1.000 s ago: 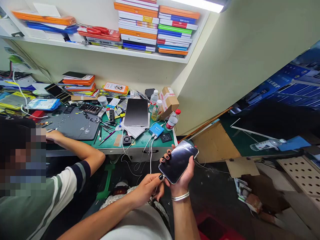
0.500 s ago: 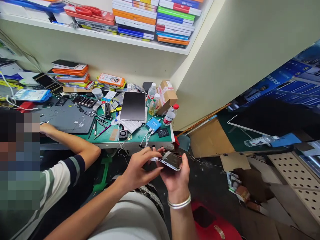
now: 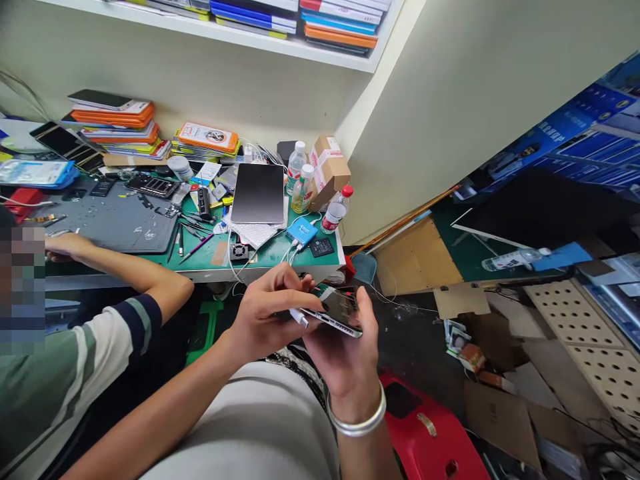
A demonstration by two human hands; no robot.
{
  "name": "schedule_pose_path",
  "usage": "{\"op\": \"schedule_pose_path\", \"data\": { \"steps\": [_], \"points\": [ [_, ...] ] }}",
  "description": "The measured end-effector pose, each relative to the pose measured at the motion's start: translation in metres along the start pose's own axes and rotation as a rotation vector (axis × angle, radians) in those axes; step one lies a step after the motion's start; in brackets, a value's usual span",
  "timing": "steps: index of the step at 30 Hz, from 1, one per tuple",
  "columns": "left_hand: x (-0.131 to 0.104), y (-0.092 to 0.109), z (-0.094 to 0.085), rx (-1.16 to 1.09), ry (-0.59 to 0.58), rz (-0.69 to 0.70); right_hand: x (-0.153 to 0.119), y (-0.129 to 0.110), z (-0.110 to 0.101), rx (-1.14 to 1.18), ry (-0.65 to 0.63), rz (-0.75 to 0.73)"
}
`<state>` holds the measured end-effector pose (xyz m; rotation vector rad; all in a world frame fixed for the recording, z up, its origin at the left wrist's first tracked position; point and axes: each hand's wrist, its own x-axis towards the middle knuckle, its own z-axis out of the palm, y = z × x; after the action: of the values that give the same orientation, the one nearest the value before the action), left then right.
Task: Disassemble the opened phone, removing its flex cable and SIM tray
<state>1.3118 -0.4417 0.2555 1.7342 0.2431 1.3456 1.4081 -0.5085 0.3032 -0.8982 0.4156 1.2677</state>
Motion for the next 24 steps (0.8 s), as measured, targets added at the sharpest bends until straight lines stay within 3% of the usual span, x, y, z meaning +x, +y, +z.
{"op": "schedule_pose_path", "data": {
  "steps": [10, 18, 21, 24],
  "points": [
    [-0.003, 0.014, -0.002, 0.027, -0.006, 0.036, -0.013, 0.003, 0.0, -0.004, -0.057, 0.039],
    [-0.003, 0.017, -0.009, -0.073, 0.019, -0.083, -0.014, 0.01, -0.011, -0.163, -0.09, 0.002],
    [-0.007, 0.019, -0.013, -0.19, 0.026, -0.205, -0.015, 0.007, -0.013, -0.31, -0.062, -0.107],
    [-0.018, 0.019, -0.013, -0.387, 0.039, -0.421, -0.014, -0.002, -0.01, -0.496, -0.028, -0.361]
  ]
}}
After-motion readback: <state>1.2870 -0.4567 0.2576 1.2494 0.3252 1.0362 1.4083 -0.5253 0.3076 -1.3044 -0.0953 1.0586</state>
